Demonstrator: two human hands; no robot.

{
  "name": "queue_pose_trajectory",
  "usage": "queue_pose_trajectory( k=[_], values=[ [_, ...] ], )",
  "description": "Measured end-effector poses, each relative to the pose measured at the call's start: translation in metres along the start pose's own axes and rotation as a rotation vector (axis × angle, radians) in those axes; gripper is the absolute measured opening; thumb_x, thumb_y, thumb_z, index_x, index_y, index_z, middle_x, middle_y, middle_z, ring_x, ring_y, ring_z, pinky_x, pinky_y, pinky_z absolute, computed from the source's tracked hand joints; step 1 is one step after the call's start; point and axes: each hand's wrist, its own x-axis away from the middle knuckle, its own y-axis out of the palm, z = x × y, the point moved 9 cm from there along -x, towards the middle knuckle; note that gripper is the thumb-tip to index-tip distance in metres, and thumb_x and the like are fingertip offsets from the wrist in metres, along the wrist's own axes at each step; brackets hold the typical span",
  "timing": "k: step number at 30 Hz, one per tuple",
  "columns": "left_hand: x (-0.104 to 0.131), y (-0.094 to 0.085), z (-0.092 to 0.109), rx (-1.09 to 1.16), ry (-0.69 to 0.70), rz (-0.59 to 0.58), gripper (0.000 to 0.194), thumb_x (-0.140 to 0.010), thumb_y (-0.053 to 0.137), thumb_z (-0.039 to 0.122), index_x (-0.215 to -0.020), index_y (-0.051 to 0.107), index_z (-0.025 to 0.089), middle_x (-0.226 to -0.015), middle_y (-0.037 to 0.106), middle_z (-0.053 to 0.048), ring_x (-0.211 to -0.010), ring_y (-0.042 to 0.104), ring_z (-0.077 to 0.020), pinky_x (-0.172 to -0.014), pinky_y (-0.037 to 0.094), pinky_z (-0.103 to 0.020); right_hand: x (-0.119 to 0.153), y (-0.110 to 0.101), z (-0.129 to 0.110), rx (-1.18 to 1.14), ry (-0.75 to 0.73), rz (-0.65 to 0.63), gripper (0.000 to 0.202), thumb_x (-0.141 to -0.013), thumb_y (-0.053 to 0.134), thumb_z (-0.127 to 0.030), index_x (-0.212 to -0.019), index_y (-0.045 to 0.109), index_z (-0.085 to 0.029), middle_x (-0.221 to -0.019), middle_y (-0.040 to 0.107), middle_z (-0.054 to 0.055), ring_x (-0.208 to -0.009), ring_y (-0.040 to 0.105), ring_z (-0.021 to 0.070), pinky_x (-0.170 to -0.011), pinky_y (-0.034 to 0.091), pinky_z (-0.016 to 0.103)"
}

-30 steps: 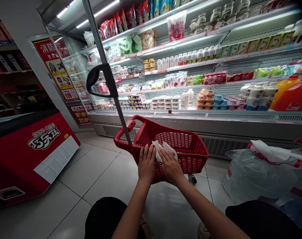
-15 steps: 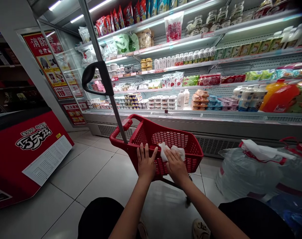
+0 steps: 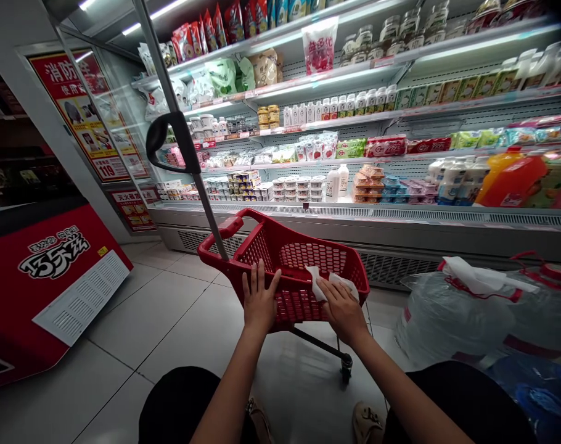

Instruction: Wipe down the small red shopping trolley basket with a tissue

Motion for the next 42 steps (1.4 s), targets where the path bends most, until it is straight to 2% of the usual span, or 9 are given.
queue_pose_trajectory(
  k=[6, 10, 15, 20, 23, 30, 33, 36, 42],
  values=[
    [0.005, 0.026, 0.051, 0.062, 0.153, -0.024, 0.087, -0.083, 0.066, 0.023, -0.164, 0.033, 0.030, -0.172, 0.027, -0.002, -0.160, 0.017, -0.0336, -0.130, 0.015, -0.061, -0.014, 0.011, -0.032, -0.028, -0.059, 0.013, 0.072, -0.095, 0.042, -0.014, -0.165, 0.029, -0.021, -0.160, 0.049, 0.007, -0.147, 0.046, 0.0266, -0.127, 0.024, 0.052],
    [0.007, 0.033, 0.051, 0.075, 0.144, -0.033, 0.087, -0.084, 0.061, 0.020, -0.164, 0.031, 0.030, -0.171, 0.029, -0.002, -0.161, 0.015, -0.0331, -0.128, 0.008, -0.068, -0.017, 0.013, -0.037, -0.011, -0.088, -0.008, 0.072, -0.094, 0.042, -0.013, -0.164, 0.031, -0.019, -0.164, 0.042, 0.007, -0.151, 0.040, 0.0245, -0.127, 0.022, 0.050],
    [0.006, 0.027, 0.040, 0.086, 0.168, -0.055, 0.088, -0.084, 0.060, 0.017, -0.164, 0.028, 0.039, -0.172, 0.026, 0.003, -0.161, 0.016, -0.0318, -0.127, -0.001, -0.070, 0.006, -0.001, -0.001, 0.058, -0.070, -0.024, 0.068, -0.096, 0.039, -0.013, -0.163, 0.034, -0.020, -0.163, 0.044, 0.005, -0.149, 0.043, 0.0239, -0.127, 0.024, 0.048],
    [0.006, 0.026, 0.040, 0.110, 0.157, -0.064, 0.089, -0.084, 0.062, 0.019, -0.164, 0.029, 0.038, -0.173, 0.024, 0.001, -0.161, 0.015, -0.0337, -0.126, -0.002, -0.071, 0.033, -0.017, 0.049, 0.106, 0.037, -0.003, 0.063, -0.099, 0.034, -0.018, -0.162, 0.038, -0.021, -0.157, 0.054, 0.006, -0.144, 0.049, 0.0249, -0.125, 0.028, 0.048],
    [0.006, 0.028, 0.046, 0.140, 0.154, -0.081, 0.088, -0.084, 0.064, 0.022, -0.164, 0.030, 0.036, -0.173, 0.023, 0.001, -0.161, 0.013, -0.0360, -0.126, 0.000, -0.072, 0.035, -0.018, 0.061, 0.117, 0.121, 0.015, 0.059, -0.101, 0.030, -0.020, -0.158, 0.045, -0.018, -0.151, 0.060, 0.008, -0.139, 0.054, 0.0247, -0.124, 0.029, 0.048],
    [0.006, 0.032, 0.053, 0.207, 0.127, -0.169, 0.084, -0.086, 0.062, 0.027, -0.164, 0.031, 0.031, -0.175, 0.016, 0.002, -0.162, 0.004, -0.0356, -0.126, -0.004, -0.070, -0.008, 0.012, -0.019, 0.038, 0.006, -0.038, 0.059, -0.099, 0.035, -0.017, -0.157, 0.045, -0.016, -0.158, 0.051, 0.007, -0.148, 0.044, 0.0225, -0.127, 0.023, 0.045],
    [0.008, 0.033, 0.050, 0.217, 0.141, -0.195, 0.084, -0.086, 0.060, 0.028, -0.165, 0.029, 0.029, -0.175, 0.014, 0.003, -0.162, 0.001, -0.0346, -0.126, -0.007, -0.069, -0.016, 0.016, -0.037, 0.004, -0.043, -0.046, 0.061, -0.098, 0.037, -0.015, -0.159, 0.043, -0.016, -0.160, 0.049, 0.006, -0.148, 0.043, 0.0225, -0.127, 0.023, 0.044],
    [0.008, 0.031, 0.045, 0.206, 0.164, -0.188, 0.088, -0.086, 0.061, 0.025, -0.166, 0.024, 0.036, -0.174, 0.014, 0.004, -0.162, 0.004, -0.0337, -0.125, -0.012, -0.070, -0.009, 0.011, -0.023, 0.007, -0.073, -0.044, 0.062, -0.098, 0.037, -0.014, -0.159, 0.042, -0.018, -0.159, 0.051, 0.004, -0.146, 0.046, 0.0233, -0.126, 0.025, 0.045],
    [0.005, 0.032, 0.040, 0.180, 0.160, -0.165, 0.092, -0.084, 0.062, 0.023, -0.166, 0.021, 0.040, -0.175, 0.012, 0.004, -0.162, 0.005, -0.0341, -0.124, -0.013, -0.070, 0.019, -0.006, 0.043, 0.026, 0.020, -0.003, 0.061, -0.100, 0.033, -0.018, -0.161, 0.039, -0.021, -0.151, 0.060, 0.006, -0.139, 0.053, 0.0244, -0.123, 0.032, 0.048]
  ],
)
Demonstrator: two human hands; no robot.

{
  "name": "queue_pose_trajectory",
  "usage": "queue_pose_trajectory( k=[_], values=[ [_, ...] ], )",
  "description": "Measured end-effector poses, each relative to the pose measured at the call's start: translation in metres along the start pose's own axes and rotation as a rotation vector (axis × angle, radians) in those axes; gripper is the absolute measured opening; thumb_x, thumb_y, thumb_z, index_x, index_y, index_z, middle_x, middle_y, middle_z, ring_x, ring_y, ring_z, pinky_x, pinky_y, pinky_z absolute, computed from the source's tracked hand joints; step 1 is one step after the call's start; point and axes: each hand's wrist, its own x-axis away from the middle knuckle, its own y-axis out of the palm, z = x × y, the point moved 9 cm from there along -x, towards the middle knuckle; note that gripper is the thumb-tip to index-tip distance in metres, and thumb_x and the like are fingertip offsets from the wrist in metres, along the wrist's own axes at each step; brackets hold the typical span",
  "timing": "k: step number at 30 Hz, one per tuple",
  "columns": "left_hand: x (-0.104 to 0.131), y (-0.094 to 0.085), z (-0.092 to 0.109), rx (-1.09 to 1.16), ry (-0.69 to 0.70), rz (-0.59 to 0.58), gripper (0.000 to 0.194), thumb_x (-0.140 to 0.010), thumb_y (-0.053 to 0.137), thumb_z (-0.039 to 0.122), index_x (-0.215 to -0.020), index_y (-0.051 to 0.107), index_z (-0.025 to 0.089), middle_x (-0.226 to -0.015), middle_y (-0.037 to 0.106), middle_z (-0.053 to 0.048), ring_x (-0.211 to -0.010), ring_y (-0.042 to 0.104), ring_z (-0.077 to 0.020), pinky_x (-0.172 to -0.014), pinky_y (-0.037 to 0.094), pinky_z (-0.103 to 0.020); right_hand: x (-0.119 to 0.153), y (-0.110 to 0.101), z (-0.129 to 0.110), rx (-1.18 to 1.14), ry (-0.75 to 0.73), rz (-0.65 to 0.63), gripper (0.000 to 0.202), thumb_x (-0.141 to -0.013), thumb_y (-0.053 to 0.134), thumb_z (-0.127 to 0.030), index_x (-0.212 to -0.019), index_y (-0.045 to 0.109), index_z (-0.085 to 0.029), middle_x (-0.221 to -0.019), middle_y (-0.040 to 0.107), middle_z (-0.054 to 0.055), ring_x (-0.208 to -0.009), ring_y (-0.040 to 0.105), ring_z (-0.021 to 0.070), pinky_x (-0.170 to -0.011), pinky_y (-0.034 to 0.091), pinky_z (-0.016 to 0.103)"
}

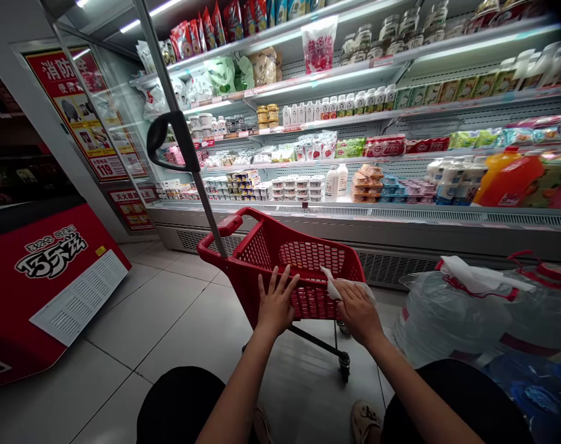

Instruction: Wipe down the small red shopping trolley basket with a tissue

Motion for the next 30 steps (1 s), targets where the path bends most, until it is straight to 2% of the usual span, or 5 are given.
queue_pose_trajectory(
  k=[6, 14, 17, 25, 30],
  values=[
    [-0.008, 0.002, -0.006, -0.020, -0.039, 0.001, 0.094, -0.083, 0.063, 0.024, -0.166, 0.021, 0.037, -0.175, 0.011, 0.002, -0.162, 0.009, -0.0330, -0.127, -0.010, -0.065, 0.014, 0.007, 0.016, -0.011, 0.109, 0.024, 0.061, -0.103, 0.027, -0.022, -0.164, 0.033, -0.022, -0.150, 0.059, 0.008, -0.139, 0.052, 0.0258, -0.120, 0.038, 0.050],
    [-0.010, 0.024, 0.034, 0.053, 0.045, -0.074, 0.084, -0.090, 0.053, 0.029, -0.167, 0.021, 0.026, -0.174, 0.016, 0.002, -0.162, 0.010, -0.0268, -0.132, 0.000, -0.057, -0.001, 0.020, -0.046, 0.104, -0.008, 0.006, 0.072, -0.101, 0.036, -0.018, -0.169, 0.010, -0.023, -0.166, 0.041, 0.005, -0.152, 0.036, 0.0281, -0.124, 0.032, 0.051],
    [-0.010, 0.031, 0.037, 0.095, 0.012, -0.086, 0.081, -0.092, 0.051, 0.029, -0.167, 0.021, 0.021, -0.174, 0.019, 0.002, -0.162, 0.008, -0.0280, -0.132, 0.002, -0.060, -0.004, 0.021, -0.056, 0.114, -0.062, -0.012, 0.077, -0.100, 0.037, -0.016, -0.168, 0.003, -0.024, -0.170, 0.031, 0.003, -0.156, 0.030, 0.0271, -0.124, 0.032, 0.050],
    [-0.004, 0.022, 0.016, 0.104, 0.009, -0.071, 0.088, -0.085, 0.050, 0.014, -0.167, 0.019, 0.030, -0.173, 0.021, 0.005, -0.163, 0.008, -0.0242, -0.129, -0.007, -0.065, 0.023, 0.008, -0.013, 0.039, -0.060, -0.029, 0.073, -0.102, 0.031, -0.016, -0.168, 0.003, -0.027, -0.167, 0.039, 0.004, -0.150, 0.042, 0.0241, -0.121, 0.039, 0.047],
    [-0.001, 0.021, 0.015, 0.101, 0.016, -0.075, 0.094, -0.082, 0.053, 0.014, -0.167, 0.017, 0.031, -0.174, 0.022, 0.002, -0.162, 0.009, -0.0284, -0.127, -0.004, -0.069, 0.029, 0.005, -0.019, 0.016, 0.012, -0.004, 0.071, -0.103, 0.030, -0.017, -0.169, 0.007, -0.026, -0.163, 0.046, 0.004, -0.149, 0.043, 0.0252, -0.121, 0.040, 0.048]
  ],
)
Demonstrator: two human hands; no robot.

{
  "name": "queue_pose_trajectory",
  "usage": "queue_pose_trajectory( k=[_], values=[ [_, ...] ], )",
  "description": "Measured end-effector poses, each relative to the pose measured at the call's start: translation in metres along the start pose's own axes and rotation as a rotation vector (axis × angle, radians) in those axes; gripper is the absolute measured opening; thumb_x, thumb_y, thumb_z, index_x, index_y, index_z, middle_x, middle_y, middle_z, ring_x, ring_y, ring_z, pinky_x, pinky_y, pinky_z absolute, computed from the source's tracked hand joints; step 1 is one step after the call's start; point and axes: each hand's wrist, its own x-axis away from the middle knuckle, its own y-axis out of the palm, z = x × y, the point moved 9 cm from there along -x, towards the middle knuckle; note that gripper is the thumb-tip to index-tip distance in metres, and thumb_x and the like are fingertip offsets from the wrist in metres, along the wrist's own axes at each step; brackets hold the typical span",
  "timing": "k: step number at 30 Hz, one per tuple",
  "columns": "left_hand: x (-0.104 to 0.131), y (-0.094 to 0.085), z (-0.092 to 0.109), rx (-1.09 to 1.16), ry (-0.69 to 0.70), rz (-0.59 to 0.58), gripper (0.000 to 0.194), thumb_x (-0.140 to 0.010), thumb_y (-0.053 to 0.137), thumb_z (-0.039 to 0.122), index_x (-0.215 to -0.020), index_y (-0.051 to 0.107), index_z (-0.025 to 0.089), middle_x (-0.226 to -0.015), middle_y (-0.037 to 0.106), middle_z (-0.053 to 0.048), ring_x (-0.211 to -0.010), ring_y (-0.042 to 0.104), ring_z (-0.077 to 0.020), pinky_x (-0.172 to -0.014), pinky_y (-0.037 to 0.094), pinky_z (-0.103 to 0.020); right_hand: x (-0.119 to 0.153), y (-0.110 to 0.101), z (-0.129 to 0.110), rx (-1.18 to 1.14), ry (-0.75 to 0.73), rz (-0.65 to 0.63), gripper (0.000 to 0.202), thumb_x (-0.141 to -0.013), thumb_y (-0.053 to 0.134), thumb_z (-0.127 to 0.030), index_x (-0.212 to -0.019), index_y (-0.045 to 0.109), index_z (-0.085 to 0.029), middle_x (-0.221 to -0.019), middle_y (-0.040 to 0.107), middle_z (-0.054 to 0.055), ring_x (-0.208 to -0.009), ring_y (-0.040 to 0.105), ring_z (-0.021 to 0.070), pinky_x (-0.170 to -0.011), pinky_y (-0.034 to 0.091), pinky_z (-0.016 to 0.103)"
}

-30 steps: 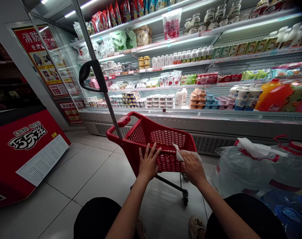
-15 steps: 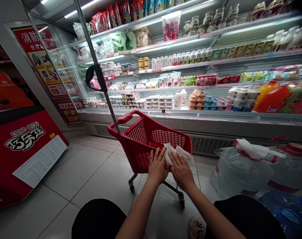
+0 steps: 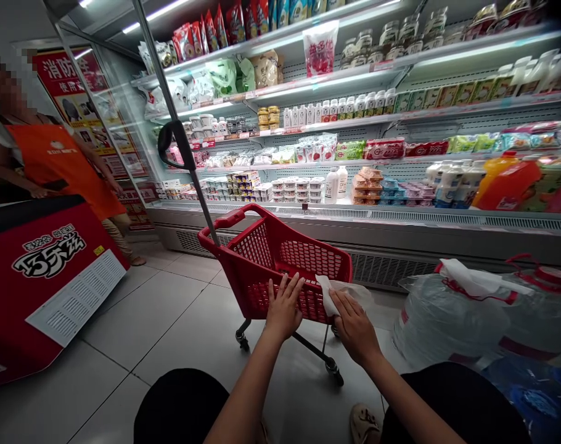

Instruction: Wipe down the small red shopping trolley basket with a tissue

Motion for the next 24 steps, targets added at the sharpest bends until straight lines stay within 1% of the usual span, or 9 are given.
queue_pose_trajectory(
  k=[3, 6, 9, 12, 15, 17, 19, 21, 24],
  values=[
    [0.003, -0.002, 0.000, 0.003, -0.025, 0.019, 0.095, -0.082, 0.056, 0.015, -0.167, 0.018, 0.036, -0.174, 0.023, 0.002, -0.162, 0.009, -0.0316, -0.126, -0.003, -0.071, 0.004, -0.003, -0.019, -0.001, -0.008, 0.006, 0.073, -0.101, 0.033, -0.017, -0.169, 0.009, -0.026, -0.165, 0.042, 0.005, -0.151, 0.041, 0.0272, -0.120, 0.042, 0.049],
    [0.007, -0.003, 0.000, 0.002, -0.070, 0.050, 0.094, -0.081, 0.064, 0.020, -0.165, 0.026, 0.040, -0.173, 0.024, -0.001, -0.161, 0.006, -0.0391, -0.126, 0.000, -0.071, 0.010, -0.004, -0.042, -0.004, -0.068, -0.016, 0.078, -0.097, 0.035, -0.013, -0.169, 0.006, -0.024, -0.170, 0.032, 0.005, -0.154, 0.035, 0.0261, -0.122, 0.039, 0.048],
    [0.013, -0.002, -0.001, -0.016, -0.111, 0.072, 0.094, -0.080, 0.070, 0.025, -0.164, 0.029, 0.038, -0.175, 0.019, -0.004, -0.160, 0.002, -0.0439, -0.127, 0.004, -0.070, 0.009, -0.001, -0.064, -0.005, -0.131, -0.037, 0.082, -0.095, 0.036, -0.010, -0.169, 0.002, -0.021, -0.172, 0.025, 0.004, -0.157, 0.029, 0.0247, -0.125, 0.036, 0.046],
    [0.018, -0.002, -0.008, -0.048, -0.127, 0.071, 0.098, -0.081, 0.069, 0.027, -0.167, 0.021, 0.032, -0.176, 0.013, -0.006, -0.161, 0.001, -0.0394, -0.128, 0.004, -0.066, -0.004, 0.007, -0.082, -0.014, -0.186, -0.058, 0.083, -0.094, 0.037, -0.009, -0.168, 0.001, -0.019, -0.173, 0.023, 0.006, -0.158, 0.026, 0.0239, -0.126, 0.033, 0.045],
    [0.021, -0.002, -0.019, -0.069, -0.141, 0.048, 0.105, -0.081, 0.068, 0.032, -0.168, 0.012, 0.022, -0.175, 0.016, -0.009, -0.162, 0.004, -0.0344, -0.129, 0.000, -0.064, -0.023, 0.017, -0.096, -0.037, -0.223, -0.079, 0.081, -0.095, 0.038, -0.010, -0.168, 0.004, -0.017, -0.172, 0.024, 0.008, -0.158, 0.024, 0.0232, -0.127, 0.031, 0.045],
    [0.022, -0.004, -0.026, -0.073, -0.144, 0.040, 0.105, -0.081, 0.067, 0.034, -0.168, 0.011, 0.018, -0.174, 0.020, -0.010, -0.162, 0.006, -0.0327, -0.129, -0.002, -0.064, -0.031, 0.021, -0.102, -0.057, -0.239, -0.090, 0.080, -0.095, 0.040, -0.011, -0.168, 0.007, -0.016, -0.172, 0.025, 0.009, -0.158, 0.025, 0.0230, -0.127, 0.031, 0.045],
    [0.023, -0.006, -0.030, -0.077, -0.137, 0.045, 0.099, -0.083, 0.064, 0.032, -0.167, 0.014, 0.019, -0.174, 0.020, -0.009, -0.162, 0.008, -0.0311, -0.128, -0.004, -0.064, -0.032, 0.022, -0.103, -0.072, -0.255, -0.098, 0.081, -0.094, 0.041, -0.010, -0.168, 0.009, -0.016, -0.172, 0.025, 0.009, -0.158, 0.026, 0.0227, -0.127, 0.032, 0.045],
    [0.024, -0.008, -0.033, -0.086, -0.143, 0.060, 0.091, -0.085, 0.060, 0.028, -0.167, 0.019, 0.020, -0.174, 0.019, -0.009, -0.162, 0.010, -0.0301, -0.128, -0.005, -0.063, -0.027, 0.020, -0.100, -0.077, -0.265, -0.100, 0.083, -0.092, 0.040, -0.008, -0.168, 0.008, -0.016, -0.172, 0.024, 0.009, -0.157, 0.027, 0.0219, -0.126, 0.033, 0.044],
    [0.026, -0.010, -0.034, -0.096, -0.160, 0.080, 0.085, -0.086, 0.056, 0.024, -0.165, 0.025, 0.016, -0.174, 0.017, -0.011, -0.162, 0.009, -0.0306, -0.129, -0.005, -0.062, -0.015, 0.013, -0.087, -0.077, -0.278, -0.112, 0.088, -0.089, 0.039, -0.005, -0.168, 0.005, -0.019, -0.172, 0.023, 0.006, -0.157, 0.027, 0.0208, -0.127, 0.032, 0.044]
  ],
)
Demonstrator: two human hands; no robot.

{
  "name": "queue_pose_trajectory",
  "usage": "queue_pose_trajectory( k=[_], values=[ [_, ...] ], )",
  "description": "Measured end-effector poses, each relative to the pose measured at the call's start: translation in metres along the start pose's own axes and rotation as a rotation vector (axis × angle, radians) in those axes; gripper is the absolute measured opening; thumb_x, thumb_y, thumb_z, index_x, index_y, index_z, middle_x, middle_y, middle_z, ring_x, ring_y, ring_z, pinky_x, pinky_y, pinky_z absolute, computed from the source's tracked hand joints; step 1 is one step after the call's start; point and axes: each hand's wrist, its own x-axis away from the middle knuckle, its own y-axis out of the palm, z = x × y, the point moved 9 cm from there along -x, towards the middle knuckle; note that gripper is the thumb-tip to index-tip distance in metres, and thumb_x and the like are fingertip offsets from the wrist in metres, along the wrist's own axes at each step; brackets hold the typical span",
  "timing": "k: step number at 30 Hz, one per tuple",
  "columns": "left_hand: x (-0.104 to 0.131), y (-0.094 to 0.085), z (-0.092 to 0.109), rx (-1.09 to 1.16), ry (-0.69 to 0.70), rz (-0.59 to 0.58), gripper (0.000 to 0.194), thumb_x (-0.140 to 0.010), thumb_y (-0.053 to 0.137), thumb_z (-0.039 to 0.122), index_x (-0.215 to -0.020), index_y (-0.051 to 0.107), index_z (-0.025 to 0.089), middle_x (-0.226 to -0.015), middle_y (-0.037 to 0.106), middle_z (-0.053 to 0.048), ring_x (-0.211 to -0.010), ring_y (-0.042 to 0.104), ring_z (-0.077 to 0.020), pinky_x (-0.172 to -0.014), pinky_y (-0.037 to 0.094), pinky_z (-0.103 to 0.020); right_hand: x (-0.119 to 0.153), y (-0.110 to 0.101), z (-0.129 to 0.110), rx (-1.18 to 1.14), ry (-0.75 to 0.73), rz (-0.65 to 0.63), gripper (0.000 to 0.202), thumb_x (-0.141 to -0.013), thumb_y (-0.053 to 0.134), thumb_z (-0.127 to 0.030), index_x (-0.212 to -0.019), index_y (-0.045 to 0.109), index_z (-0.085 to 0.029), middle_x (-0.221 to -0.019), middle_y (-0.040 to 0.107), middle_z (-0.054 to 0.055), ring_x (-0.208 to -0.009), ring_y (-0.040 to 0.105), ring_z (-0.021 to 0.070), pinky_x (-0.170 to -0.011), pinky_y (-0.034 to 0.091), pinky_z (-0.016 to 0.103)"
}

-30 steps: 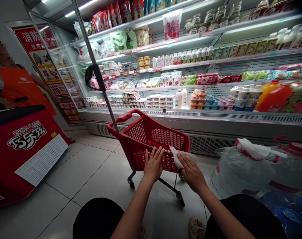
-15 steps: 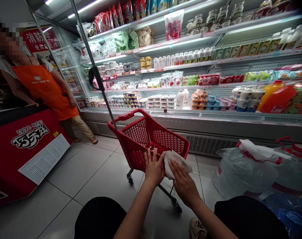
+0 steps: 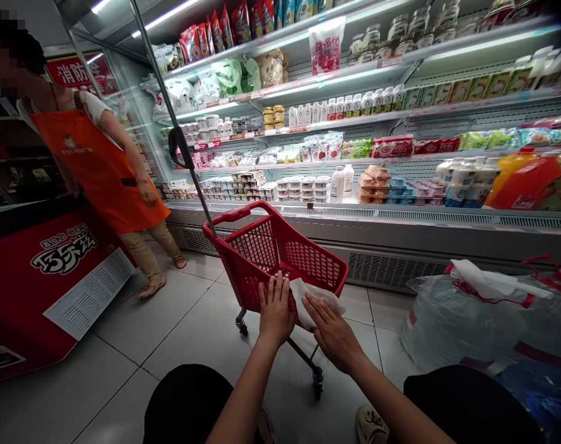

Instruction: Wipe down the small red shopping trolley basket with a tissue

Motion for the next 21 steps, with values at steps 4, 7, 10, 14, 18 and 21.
queue_pose_trajectory(
  k=[4, 7, 10, 14, 18, 21],
  values=[
    [0.000, 0.001, 0.006, 0.023, 0.052, -0.022, 0.084, -0.084, 0.057, 0.022, -0.163, 0.030, 0.018, -0.175, 0.017, -0.009, -0.162, 0.007, -0.0313, -0.128, -0.004, -0.064, 0.016, -0.007, 0.020, 0.003, -0.044, -0.040, 0.087, -0.089, 0.038, -0.005, -0.168, 0.006, -0.024, -0.173, 0.020, 0.002, -0.158, 0.023, 0.0198, -0.129, 0.029, 0.045],
    [-0.003, 0.003, 0.011, 0.032, 0.085, -0.039, 0.085, -0.082, 0.060, 0.022, -0.162, 0.031, 0.021, -0.175, 0.018, -0.008, -0.162, 0.008, -0.0321, -0.129, -0.002, -0.064, 0.020, -0.010, 0.038, -0.030, -0.083, -0.065, 0.084, -0.091, 0.037, -0.007, -0.168, 0.009, -0.027, -0.173, 0.020, 0.001, -0.158, 0.022, 0.0187, -0.129, 0.028, 0.044],
    [-0.006, 0.004, 0.015, 0.047, 0.081, -0.041, 0.086, -0.080, 0.059, 0.020, -0.162, 0.032, 0.020, -0.175, 0.017, -0.009, -0.162, 0.007, -0.0331, -0.129, 0.000, -0.064, 0.023, -0.009, 0.057, -0.099, -0.078, -0.077, 0.079, -0.094, 0.034, -0.009, -0.168, 0.011, -0.028, -0.172, 0.025, 0.000, -0.157, 0.027, 0.0173, -0.128, 0.029, 0.043],
    [-0.007, 0.005, 0.017, 0.063, 0.078, -0.044, 0.091, -0.078, 0.058, 0.018, -0.164, 0.028, 0.020, -0.176, 0.012, -0.008, -0.162, 0.005, -0.0328, -0.129, 0.000, -0.064, 0.028, -0.010, 0.073, -0.161, -0.016, -0.029, 0.071, -0.099, 0.032, -0.014, -0.167, 0.020, -0.028, -0.165, 0.042, 0.001, -0.152, 0.038, 0.0191, -0.128, 0.031, 0.048],
    [-0.008, 0.002, 0.015, 0.069, 0.078, -0.049, 0.095, -0.081, 0.060, 0.023, -0.167, 0.019, 0.019, -0.176, 0.009, -0.007, -0.162, 0.002, -0.0326, -0.128, -0.002, -0.064, 0.026, -0.012, 0.065, -0.159, 0.036, 0.023, 0.070, -0.098, 0.033, -0.013, -0.166, 0.026, -0.026, -0.158, 0.052, 0.002, -0.149, 0.044, 0.0207, -0.126, 0.036, 0.049],
    [-0.012, 0.003, 0.011, 0.068, 0.032, -0.045, 0.090, -0.088, 0.059, 0.034, -0.167, 0.019, 0.017, -0.175, 0.009, -0.010, -0.162, 0.004, -0.0343, -0.129, 0.001, -0.063, 0.022, -0.013, 0.045, -0.103, 0.058, 0.033, 0.073, -0.096, 0.035, -0.011, -0.167, 0.023, -0.026, -0.160, 0.050, 0.002, -0.149, 0.043, 0.0211, -0.125, 0.038, 0.049]
  ],
)
